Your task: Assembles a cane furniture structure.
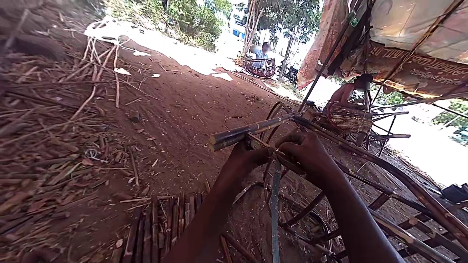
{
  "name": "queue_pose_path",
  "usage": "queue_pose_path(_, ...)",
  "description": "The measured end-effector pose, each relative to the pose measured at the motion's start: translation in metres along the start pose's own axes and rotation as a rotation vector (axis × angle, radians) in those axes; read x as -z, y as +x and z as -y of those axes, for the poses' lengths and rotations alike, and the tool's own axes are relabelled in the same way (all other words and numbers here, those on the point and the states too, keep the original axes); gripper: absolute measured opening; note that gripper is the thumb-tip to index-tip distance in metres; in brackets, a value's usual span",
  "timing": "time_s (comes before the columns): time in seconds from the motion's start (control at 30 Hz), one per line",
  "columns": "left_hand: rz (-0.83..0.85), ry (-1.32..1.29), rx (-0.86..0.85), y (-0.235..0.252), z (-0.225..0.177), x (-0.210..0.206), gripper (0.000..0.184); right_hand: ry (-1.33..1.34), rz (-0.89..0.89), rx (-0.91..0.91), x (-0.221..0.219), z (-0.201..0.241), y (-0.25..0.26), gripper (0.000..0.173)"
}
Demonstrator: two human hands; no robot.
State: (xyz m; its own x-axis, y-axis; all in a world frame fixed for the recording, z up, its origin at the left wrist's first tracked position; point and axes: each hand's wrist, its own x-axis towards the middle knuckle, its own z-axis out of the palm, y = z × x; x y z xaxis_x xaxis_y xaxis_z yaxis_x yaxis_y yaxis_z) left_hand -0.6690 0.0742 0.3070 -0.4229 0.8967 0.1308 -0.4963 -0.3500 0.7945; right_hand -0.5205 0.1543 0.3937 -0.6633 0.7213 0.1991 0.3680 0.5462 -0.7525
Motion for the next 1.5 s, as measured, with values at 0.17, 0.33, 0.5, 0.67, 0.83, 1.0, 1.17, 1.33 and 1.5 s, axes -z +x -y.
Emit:
queue_pose_path(0.17,-0.057,-0.007,0.127,0.001,-0.009,0.000,0.047,0.028,0.034,-0.019,-0.003,0.000,0.002,0.009)
queue_pose_path(0.33,-0.071,-0.070,0.235,0.002,-0.014,0.003,0.031,0.004,0.074,-0.017,-0.004,-0.002,0.003,0.009)
queue_pose_path(0.5,-0.063,-0.102,0.260,0.002,-0.015,0.004,0.028,0.081,0.031,-0.143,-0.005,-0.001,0.007,0.012)
queue_pose_path(0.67,-0.062,-0.034,0.239,-0.001,-0.019,0.000,0.029,0.288,-0.054,-0.202,-0.005,-0.004,0.004,0.011)
queue_pose_path(0.83,-0.097,-0.020,0.226,-0.001,-0.020,-0.006,0.025,0.098,-0.071,0.016,-0.001,-0.009,-0.007,0.019)
queue_pose_path(1.0,-0.098,0.002,0.229,-0.005,-0.022,-0.006,0.023,-0.293,0.039,-0.067,-0.009,0.000,-0.013,0.038)
queue_pose_path(1.17,-0.053,-0.064,0.216,-0.004,-0.021,0.002,0.024,0.103,0.136,-0.144,0.003,-0.003,-0.013,0.026)
queue_pose_path(1.33,-0.031,-0.146,0.178,-0.001,-0.017,0.019,0.015,0.172,0.169,-0.155,0.005,-0.010,-0.007,0.029)
queue_pose_path(1.5,-0.053,-0.122,0.134,0.000,-0.013,0.027,0.014,0.176,0.180,-0.172,0.003,-0.007,-0.009,0.028)
